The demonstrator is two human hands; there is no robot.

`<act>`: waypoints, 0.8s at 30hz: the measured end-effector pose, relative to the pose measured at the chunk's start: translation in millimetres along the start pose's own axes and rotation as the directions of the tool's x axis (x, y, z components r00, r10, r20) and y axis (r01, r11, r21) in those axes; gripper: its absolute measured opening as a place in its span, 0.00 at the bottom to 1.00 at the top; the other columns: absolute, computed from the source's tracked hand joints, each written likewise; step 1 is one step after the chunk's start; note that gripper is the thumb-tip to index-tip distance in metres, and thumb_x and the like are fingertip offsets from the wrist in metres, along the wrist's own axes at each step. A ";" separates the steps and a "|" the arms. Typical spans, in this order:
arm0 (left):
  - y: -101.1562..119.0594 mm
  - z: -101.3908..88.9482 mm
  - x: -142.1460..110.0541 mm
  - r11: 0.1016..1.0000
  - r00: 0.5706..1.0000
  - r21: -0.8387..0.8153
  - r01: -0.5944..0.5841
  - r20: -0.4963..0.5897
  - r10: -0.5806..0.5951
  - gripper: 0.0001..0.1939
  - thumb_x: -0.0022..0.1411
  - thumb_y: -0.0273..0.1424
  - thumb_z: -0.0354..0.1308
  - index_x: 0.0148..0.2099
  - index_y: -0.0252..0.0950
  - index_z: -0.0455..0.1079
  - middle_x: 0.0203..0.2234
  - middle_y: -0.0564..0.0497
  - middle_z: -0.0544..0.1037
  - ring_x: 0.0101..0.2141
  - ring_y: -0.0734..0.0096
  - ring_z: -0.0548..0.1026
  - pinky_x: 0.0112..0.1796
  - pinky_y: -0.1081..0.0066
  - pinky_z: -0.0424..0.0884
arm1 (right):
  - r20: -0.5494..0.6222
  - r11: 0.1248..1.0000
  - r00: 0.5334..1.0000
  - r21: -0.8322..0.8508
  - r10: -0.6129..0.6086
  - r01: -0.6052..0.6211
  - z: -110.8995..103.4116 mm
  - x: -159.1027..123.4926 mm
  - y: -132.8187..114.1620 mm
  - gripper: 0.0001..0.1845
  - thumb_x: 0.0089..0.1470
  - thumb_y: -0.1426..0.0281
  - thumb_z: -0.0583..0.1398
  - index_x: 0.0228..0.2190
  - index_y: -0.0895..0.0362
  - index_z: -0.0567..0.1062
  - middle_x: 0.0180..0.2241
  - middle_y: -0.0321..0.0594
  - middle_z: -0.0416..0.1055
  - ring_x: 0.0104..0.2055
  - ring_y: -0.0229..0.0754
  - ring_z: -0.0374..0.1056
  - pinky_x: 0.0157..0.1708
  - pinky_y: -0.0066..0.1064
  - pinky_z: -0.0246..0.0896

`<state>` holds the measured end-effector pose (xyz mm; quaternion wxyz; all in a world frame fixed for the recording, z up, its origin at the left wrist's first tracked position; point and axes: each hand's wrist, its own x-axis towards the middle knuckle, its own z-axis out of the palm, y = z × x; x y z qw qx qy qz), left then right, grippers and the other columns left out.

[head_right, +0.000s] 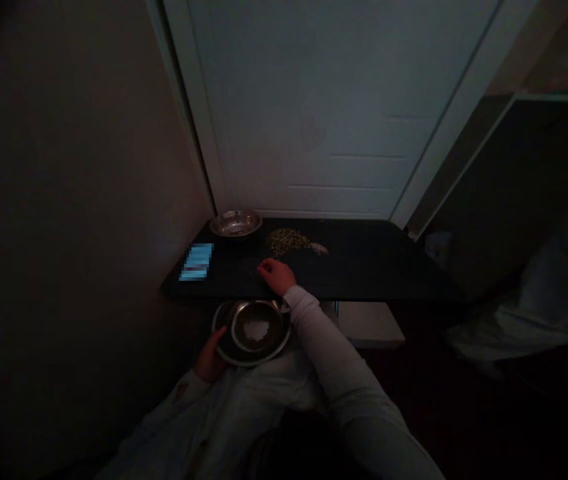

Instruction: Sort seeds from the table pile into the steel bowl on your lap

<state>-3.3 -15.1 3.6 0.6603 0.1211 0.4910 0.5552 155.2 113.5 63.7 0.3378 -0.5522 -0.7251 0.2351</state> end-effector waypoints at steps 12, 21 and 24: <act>-2.4 -4.3 3.8 0.999 0.998 0.002 0.040 0.039 -0.040 0.08 0.49 0.28 0.52 0.33 0.34 0.69 0.33 0.46 0.76 0.46 0.60 0.65 0.45 0.63 0.61 | 0.007 0.975 1.000 0.222 0.019 -0.020 -0.9 -1.8 5.8 0.11 0.45 0.63 0.51 0.28 0.58 0.67 0.22 0.34 0.66 0.25 0.32 0.61 0.27 0.25 0.54; -6.6 -11.1 10.1 1.000 0.998 -0.019 0.020 0.064 -0.019 0.12 0.50 0.30 0.52 0.38 0.35 0.69 0.31 0.48 0.77 0.43 0.63 0.68 0.44 0.65 0.62 | 0.047 0.999 0.998 0.011 -0.036 0.035 -2.9 -3.3 -0.1 0.11 0.46 0.63 0.51 0.29 0.55 0.69 0.25 0.35 0.68 0.27 0.34 0.62 0.28 0.26 0.53; -6.8 -10.2 10.3 0.999 0.998 -0.012 0.036 0.060 -0.035 0.12 0.50 0.30 0.51 0.38 0.34 0.69 0.31 0.47 0.77 0.43 0.62 0.68 0.44 0.65 0.62 | 0.070 0.998 0.996 -0.034 -0.046 0.048 -4.0 -4.1 -1.3 0.13 0.46 0.62 0.51 0.31 0.54 0.70 0.26 0.35 0.69 0.28 0.35 0.62 0.28 0.27 0.54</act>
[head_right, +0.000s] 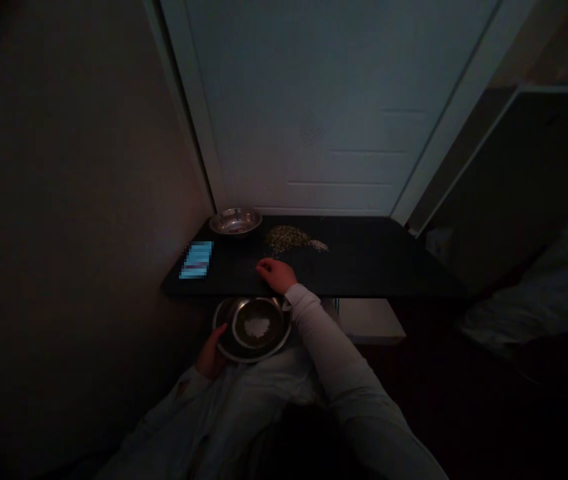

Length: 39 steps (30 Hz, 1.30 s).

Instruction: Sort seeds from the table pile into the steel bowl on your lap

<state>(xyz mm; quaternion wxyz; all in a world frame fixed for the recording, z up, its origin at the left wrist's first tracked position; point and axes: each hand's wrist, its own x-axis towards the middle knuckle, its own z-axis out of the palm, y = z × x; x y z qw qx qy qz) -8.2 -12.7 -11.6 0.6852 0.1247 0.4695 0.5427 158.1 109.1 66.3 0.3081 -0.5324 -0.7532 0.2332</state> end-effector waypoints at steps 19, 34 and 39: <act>2.8 11.3 -4.8 0.998 0.997 -0.034 0.044 -0.059 -0.046 0.08 0.50 0.29 0.50 0.30 0.34 0.70 0.25 0.49 0.77 0.41 0.65 0.69 0.44 0.67 0.63 | 0.090 0.991 0.993 0.114 -0.076 0.066 -0.9 -0.5 9.3 0.15 0.47 0.61 0.51 0.36 0.52 0.71 0.34 0.35 0.70 0.34 0.37 0.64 0.37 0.30 0.56; -0.4 8.9 1.1 0.999 0.998 -0.010 0.037 -0.048 -0.037 0.10 0.50 0.31 0.50 0.35 0.35 0.69 0.30 0.48 0.77 0.45 0.63 0.66 0.45 0.65 0.61 | 0.130 0.968 0.981 0.223 -0.145 0.114 3.5 3.4 7.4 0.13 0.47 0.66 0.51 0.35 0.54 0.70 0.37 0.35 0.68 0.38 0.36 0.62 0.41 0.30 0.54; 4.7 12.2 -8.5 1.000 0.999 0.016 0.010 -0.039 -0.009 0.12 0.49 0.30 0.52 0.39 0.37 0.68 0.31 0.49 0.77 0.45 0.62 0.66 0.45 0.65 0.62 | 0.143 0.968 0.981 0.235 -0.128 0.092 2.8 2.2 9.6 0.14 0.47 0.66 0.50 0.35 0.55 0.70 0.32 0.35 0.69 0.33 0.34 0.63 0.37 0.29 0.56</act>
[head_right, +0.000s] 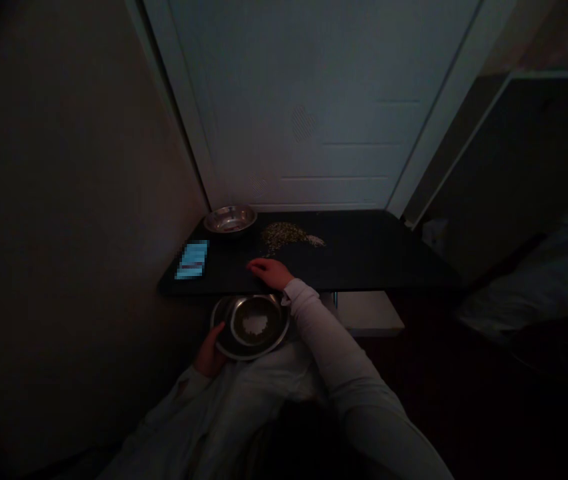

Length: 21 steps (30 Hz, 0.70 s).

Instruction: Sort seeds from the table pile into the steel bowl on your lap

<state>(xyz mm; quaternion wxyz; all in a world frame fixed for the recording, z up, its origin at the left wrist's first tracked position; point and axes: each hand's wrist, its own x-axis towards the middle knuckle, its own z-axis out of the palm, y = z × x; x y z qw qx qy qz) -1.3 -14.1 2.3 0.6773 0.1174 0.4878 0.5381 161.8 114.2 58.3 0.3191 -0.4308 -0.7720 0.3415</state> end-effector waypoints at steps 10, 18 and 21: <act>1.5 5.6 -1.7 1.000 0.999 -0.031 -0.004 -0.051 0.002 0.08 0.51 0.26 0.49 0.32 0.35 0.69 0.26 0.50 0.77 0.46 0.65 0.65 0.47 0.67 0.59 | 0.010 0.999 0.999 -0.002 0.037 -0.037 -2.1 -2.6 -3.7 0.13 0.47 0.67 0.50 0.33 0.56 0.70 0.27 0.34 0.67 0.29 0.33 0.61 0.33 0.26 0.55; 1.9 6.6 -0.2 0.998 0.998 -0.056 0.041 -0.049 -0.044 0.08 0.51 0.27 0.49 0.29 0.33 0.69 0.24 0.48 0.77 0.42 0.64 0.69 0.44 0.66 0.63 | 0.004 0.997 0.999 0.061 0.044 -0.044 -1.5 -2.8 -2.3 0.11 0.46 0.68 0.50 0.31 0.57 0.69 0.26 0.34 0.65 0.28 0.32 0.59 0.32 0.26 0.54; 0.0 4.3 2.2 0.998 0.998 -0.052 0.034 -0.053 -0.037 0.07 0.50 0.27 0.50 0.29 0.34 0.69 0.23 0.48 0.77 0.41 0.64 0.70 0.43 0.66 0.63 | -0.001 0.997 0.999 0.057 0.043 -0.043 -1.8 -3.0 -2.2 0.11 0.46 0.68 0.50 0.31 0.58 0.69 0.25 0.34 0.65 0.28 0.32 0.59 0.32 0.26 0.53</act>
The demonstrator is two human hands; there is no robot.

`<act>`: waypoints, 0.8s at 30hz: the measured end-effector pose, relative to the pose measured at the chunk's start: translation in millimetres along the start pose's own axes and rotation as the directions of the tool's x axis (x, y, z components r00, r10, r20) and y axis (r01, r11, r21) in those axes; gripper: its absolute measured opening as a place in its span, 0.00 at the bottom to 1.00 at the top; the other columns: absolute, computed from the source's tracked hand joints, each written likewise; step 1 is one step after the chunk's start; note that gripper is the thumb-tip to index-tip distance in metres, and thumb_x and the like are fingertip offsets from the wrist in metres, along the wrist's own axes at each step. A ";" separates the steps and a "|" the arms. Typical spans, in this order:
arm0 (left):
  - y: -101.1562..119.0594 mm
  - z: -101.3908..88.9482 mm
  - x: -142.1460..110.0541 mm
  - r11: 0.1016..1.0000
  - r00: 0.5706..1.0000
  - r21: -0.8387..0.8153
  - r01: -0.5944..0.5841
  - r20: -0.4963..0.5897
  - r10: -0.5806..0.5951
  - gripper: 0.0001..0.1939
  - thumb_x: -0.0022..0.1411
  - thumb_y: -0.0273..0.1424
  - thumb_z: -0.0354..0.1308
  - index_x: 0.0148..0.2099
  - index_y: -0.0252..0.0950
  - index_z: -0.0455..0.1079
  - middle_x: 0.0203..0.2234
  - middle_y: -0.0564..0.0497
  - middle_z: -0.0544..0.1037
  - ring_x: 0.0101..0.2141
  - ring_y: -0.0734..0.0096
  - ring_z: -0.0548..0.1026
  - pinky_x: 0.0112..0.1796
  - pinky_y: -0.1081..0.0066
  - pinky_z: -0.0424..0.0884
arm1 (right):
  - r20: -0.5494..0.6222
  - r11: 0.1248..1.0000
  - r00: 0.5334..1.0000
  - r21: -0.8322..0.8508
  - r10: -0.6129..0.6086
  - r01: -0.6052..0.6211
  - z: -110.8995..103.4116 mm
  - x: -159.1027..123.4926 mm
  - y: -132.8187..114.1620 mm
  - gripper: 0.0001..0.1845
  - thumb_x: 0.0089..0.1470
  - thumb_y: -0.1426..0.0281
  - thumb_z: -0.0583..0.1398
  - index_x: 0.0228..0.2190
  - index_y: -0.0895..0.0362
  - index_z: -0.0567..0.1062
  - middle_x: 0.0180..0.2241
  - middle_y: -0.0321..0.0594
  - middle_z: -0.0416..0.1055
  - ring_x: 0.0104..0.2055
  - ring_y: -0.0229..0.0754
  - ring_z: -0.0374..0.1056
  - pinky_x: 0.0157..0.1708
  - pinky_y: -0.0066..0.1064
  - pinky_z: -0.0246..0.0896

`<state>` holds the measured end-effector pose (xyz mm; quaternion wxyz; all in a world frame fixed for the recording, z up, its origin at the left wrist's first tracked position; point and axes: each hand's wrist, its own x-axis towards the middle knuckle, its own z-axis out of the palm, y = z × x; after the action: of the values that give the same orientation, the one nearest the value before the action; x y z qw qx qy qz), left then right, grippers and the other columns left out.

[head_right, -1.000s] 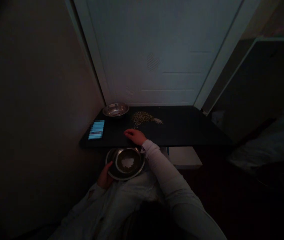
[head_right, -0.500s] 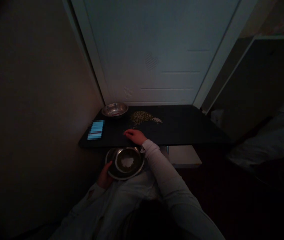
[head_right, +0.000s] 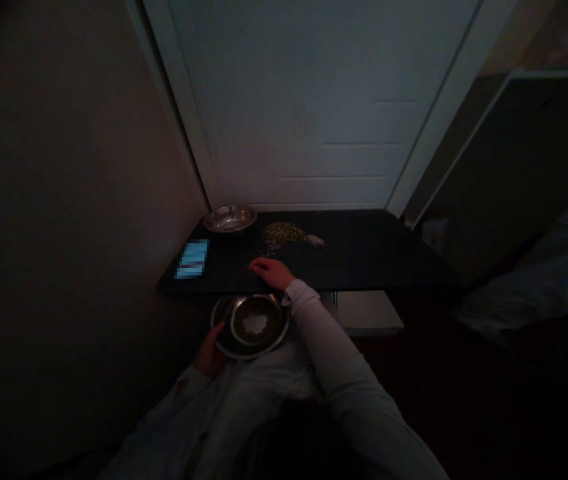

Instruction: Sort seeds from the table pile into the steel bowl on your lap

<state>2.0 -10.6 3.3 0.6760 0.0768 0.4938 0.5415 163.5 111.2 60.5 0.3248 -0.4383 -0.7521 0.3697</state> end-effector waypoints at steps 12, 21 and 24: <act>-1.5 -1.8 0.4 1.000 0.999 -0.001 -0.031 0.018 0.031 0.07 0.50 0.28 0.51 0.28 0.35 0.70 0.24 0.50 0.77 0.41 0.66 0.70 0.43 0.69 0.63 | -0.059 0.996 0.998 -0.083 0.006 -0.011 -2.8 -3.8 -5.9 0.11 0.47 0.68 0.49 0.30 0.57 0.69 0.26 0.34 0.65 0.30 0.33 0.58 0.33 0.26 0.52; -5.0 -17.0 9.9 0.993 0.989 0.047 -0.109 0.106 0.103 0.12 0.47 0.29 0.53 0.37 0.36 0.69 0.31 0.49 0.77 0.46 0.64 0.65 0.46 0.67 0.60 | -0.069 0.997 0.997 -0.080 -0.016 0.010 -5.6 -8.6 -2.9 0.11 0.47 0.68 0.49 0.30 0.58 0.68 0.28 0.35 0.66 0.31 0.34 0.59 0.33 0.27 0.52; -5.7 -17.6 12.0 0.991 0.987 0.055 -0.122 0.114 0.115 0.12 0.47 0.30 0.53 0.37 0.36 0.69 0.31 0.49 0.77 0.45 0.63 0.65 0.46 0.66 0.60 | -0.114 0.996 0.993 -0.093 -0.024 0.014 -10.2 -14.6 -1.9 0.11 0.47 0.67 0.49 0.30 0.58 0.68 0.28 0.36 0.66 0.31 0.34 0.59 0.34 0.27 0.52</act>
<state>-8.4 -10.8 -16.2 0.6661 0.1568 0.4669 0.5601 176.9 100.1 64.9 0.3504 -0.4660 -0.7527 0.3058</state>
